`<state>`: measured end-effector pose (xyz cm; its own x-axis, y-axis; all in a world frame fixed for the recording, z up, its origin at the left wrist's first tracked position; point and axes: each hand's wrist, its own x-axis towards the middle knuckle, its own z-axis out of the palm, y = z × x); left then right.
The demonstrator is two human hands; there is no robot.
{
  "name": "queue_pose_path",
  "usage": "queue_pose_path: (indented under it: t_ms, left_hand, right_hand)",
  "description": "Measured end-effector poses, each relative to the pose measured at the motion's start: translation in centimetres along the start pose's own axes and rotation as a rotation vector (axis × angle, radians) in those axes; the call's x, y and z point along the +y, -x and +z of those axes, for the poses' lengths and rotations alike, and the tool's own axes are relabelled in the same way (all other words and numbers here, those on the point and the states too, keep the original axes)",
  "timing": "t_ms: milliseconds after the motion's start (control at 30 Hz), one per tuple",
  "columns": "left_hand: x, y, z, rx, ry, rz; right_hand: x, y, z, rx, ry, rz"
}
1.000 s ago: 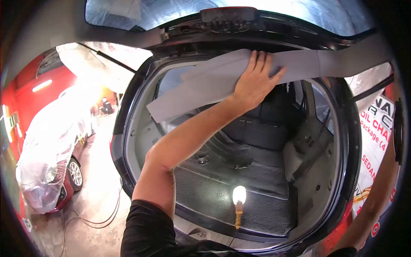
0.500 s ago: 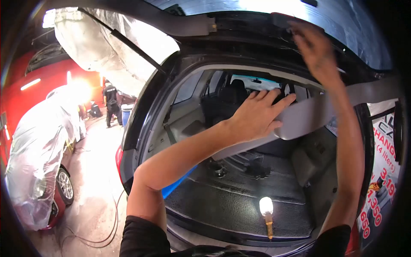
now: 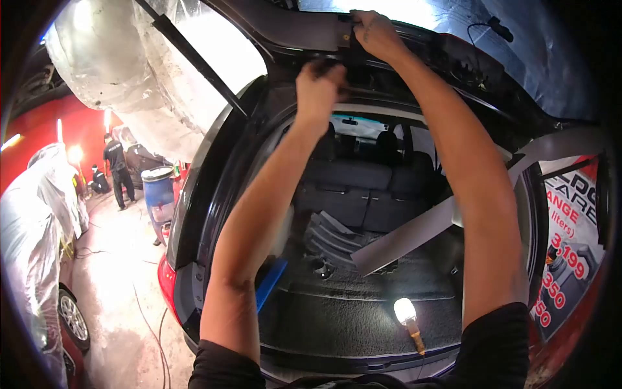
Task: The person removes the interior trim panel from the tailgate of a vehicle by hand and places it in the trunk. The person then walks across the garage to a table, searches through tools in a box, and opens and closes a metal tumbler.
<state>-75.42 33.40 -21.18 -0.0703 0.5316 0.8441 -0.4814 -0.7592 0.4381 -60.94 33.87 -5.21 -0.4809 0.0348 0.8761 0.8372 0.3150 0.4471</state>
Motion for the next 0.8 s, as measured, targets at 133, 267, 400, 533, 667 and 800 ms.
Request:
queue_pose_path:
  t_ms: [133,267,400,533,667,800]
  left_hand:
    - [-0.4,-8.1,-2.5,0.07,0.413,-0.067]
    - [0.1,-9.9,-3.3,0.037,0.498,-0.094]
    - [0.3,-8.8,-3.4,-0.087,0.225,-0.148]
    - [1.0,-9.7,-4.1,-0.088,0.195,-0.173]
    - [0.7,-9.4,-2.8,0.012,0.113,-0.097]
    - [0.1,-9.1,-2.4,0.076,0.092,-0.045]
  right_hand:
    - [-3.2,-0.3,2.3,0.113,0.061,0.163]
    - [-4.4,0.6,2.5,0.027,0.181,0.177]
    - [-1.2,0.3,4.7,0.296,0.048,0.313]
    - [-0.4,-0.6,5.4,0.398,-0.091,0.37]
    - [-0.3,-0.6,6.1,0.47,-0.169,0.393]
    - [-3.0,-0.8,3.4,0.397,-0.636,0.649]
